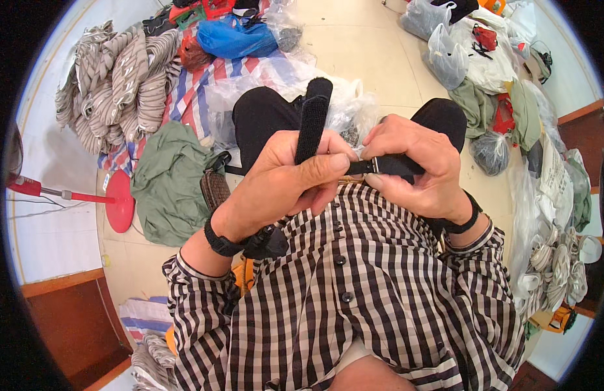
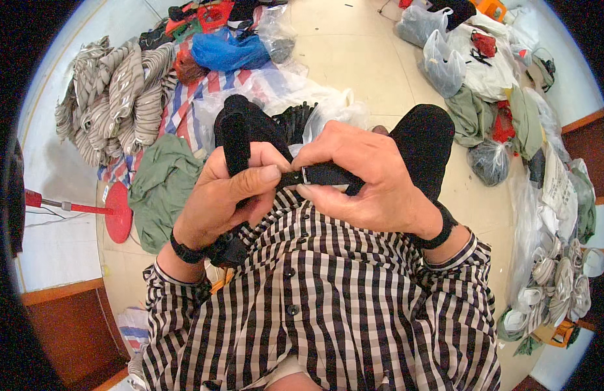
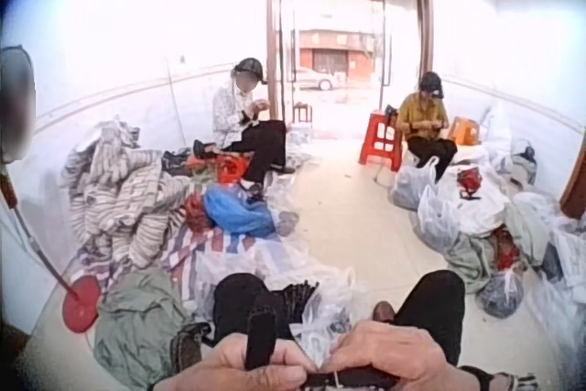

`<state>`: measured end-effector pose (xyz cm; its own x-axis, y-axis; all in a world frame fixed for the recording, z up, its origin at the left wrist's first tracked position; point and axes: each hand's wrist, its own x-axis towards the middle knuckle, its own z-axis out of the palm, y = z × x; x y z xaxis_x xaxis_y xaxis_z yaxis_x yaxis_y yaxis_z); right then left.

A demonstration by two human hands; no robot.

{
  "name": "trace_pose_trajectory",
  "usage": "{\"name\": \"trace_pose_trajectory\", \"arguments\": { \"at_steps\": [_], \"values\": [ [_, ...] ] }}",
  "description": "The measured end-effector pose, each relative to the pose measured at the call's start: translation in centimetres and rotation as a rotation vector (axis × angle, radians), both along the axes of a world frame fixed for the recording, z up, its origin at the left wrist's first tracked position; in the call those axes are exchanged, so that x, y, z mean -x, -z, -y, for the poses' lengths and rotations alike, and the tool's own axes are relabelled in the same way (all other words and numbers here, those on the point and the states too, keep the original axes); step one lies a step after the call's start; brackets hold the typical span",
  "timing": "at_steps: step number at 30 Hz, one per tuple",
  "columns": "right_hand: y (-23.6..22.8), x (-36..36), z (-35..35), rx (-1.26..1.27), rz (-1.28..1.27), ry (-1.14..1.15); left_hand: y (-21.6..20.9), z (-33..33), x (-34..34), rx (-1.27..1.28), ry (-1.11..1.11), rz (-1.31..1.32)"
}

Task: Assembling small metal buckles or clips onto black fabric straps or bands.

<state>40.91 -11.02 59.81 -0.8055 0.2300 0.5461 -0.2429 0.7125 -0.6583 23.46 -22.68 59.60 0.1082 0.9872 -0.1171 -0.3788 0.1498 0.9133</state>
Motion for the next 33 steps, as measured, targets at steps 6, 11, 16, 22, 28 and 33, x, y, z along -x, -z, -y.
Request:
{"name": "trace_pose_trajectory", "arguments": {
  "at_steps": [6, 11, 16, 22, 28, 33],
  "values": [
    [-0.9, 0.3, 0.1, -0.101, 0.007, 0.012, -0.9, -0.3, -0.2, -0.044, -0.007, -0.148],
    [-1.0, 0.1, 0.4, -0.130, 0.020, 0.048, -0.7, -0.5, -0.1, -0.014, 0.054, -0.107],
    [-0.2, 0.3, 0.4, -0.186, -0.010, 0.091, 0.0, -0.5, 0.2, 0.020, 0.060, -0.071],
    [-0.4, 0.4, 0.7, -0.413, 0.023, 0.148, 0.1, -0.5, 0.3, 0.063, 0.052, -0.103],
    [-1.2, 0.1, 1.4, -0.415, 0.215, 0.145, 0.2, -0.8, 0.2, 0.041, 0.065, -0.263],
    [-0.8, -0.2, 1.0, -0.308, 0.219, 0.120, 0.8, -0.9, 0.4, 0.062, 0.110, -0.175]
  ]
}}
